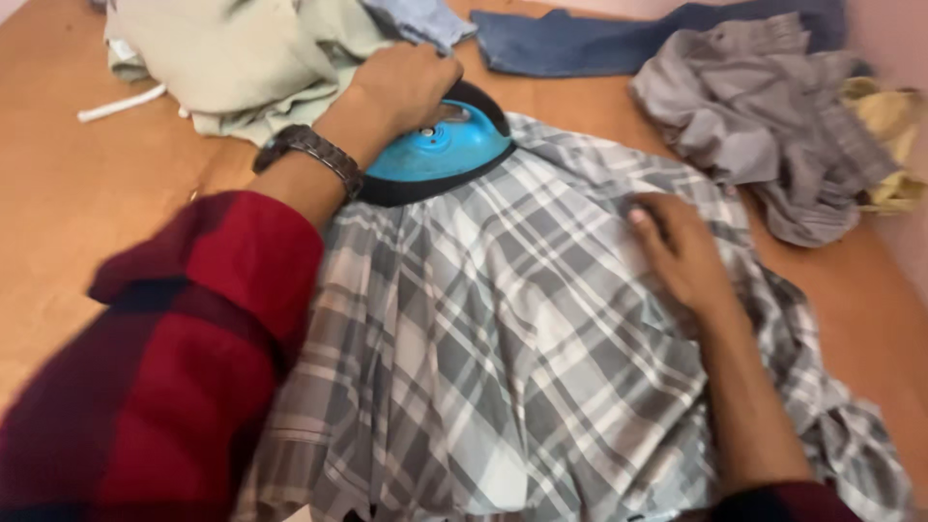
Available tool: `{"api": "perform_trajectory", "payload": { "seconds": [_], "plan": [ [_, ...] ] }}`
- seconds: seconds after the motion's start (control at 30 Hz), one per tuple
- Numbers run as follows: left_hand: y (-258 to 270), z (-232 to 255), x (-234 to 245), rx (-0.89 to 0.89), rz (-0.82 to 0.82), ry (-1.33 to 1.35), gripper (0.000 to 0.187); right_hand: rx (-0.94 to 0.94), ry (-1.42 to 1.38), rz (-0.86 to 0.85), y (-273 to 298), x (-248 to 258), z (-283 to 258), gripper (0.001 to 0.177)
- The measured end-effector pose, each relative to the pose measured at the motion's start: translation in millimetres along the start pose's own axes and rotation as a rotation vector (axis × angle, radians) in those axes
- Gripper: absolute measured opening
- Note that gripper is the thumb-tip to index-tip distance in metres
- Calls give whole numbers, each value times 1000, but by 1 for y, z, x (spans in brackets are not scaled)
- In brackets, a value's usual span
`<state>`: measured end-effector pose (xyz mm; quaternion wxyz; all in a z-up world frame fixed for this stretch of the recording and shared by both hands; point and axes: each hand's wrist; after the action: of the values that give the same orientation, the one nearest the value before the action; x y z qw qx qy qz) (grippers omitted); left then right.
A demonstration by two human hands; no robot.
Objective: The person irons a grey and white plaid shirt laid out on a wooden table. They use a blue and black electric iron, moving it back and forth across the fabric while smoothing the shirt with their other hand. Other folded clothes are visible on the table.
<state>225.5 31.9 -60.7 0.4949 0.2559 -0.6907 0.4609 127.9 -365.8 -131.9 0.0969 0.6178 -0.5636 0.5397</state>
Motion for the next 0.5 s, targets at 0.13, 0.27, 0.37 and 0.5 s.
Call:
{"api": "perform_trajectory", "payload": {
  "seconds": [0.13,0.27,0.37,0.5],
  "plan": [
    [4,29,7,21,-77,75,32,14,-2,-30,7,-1,11,45],
    [64,86,36,-135,-9,244,24,-51,-58,-18,8,-2,19,46],
    [127,133,61,-216,-5,370,31,-23,-38,-31,10,-3,26,47],
    [159,180,73,-113,-132,319,20,-9,-38,-37,8,-6,35,45]
  ]
}}
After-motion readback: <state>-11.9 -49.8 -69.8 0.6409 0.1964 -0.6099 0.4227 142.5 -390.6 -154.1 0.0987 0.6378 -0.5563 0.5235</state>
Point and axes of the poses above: each hand's wrist, its own y-axis away from the middle knuckle, its own x-axis out of the back of the hand, z = x × y
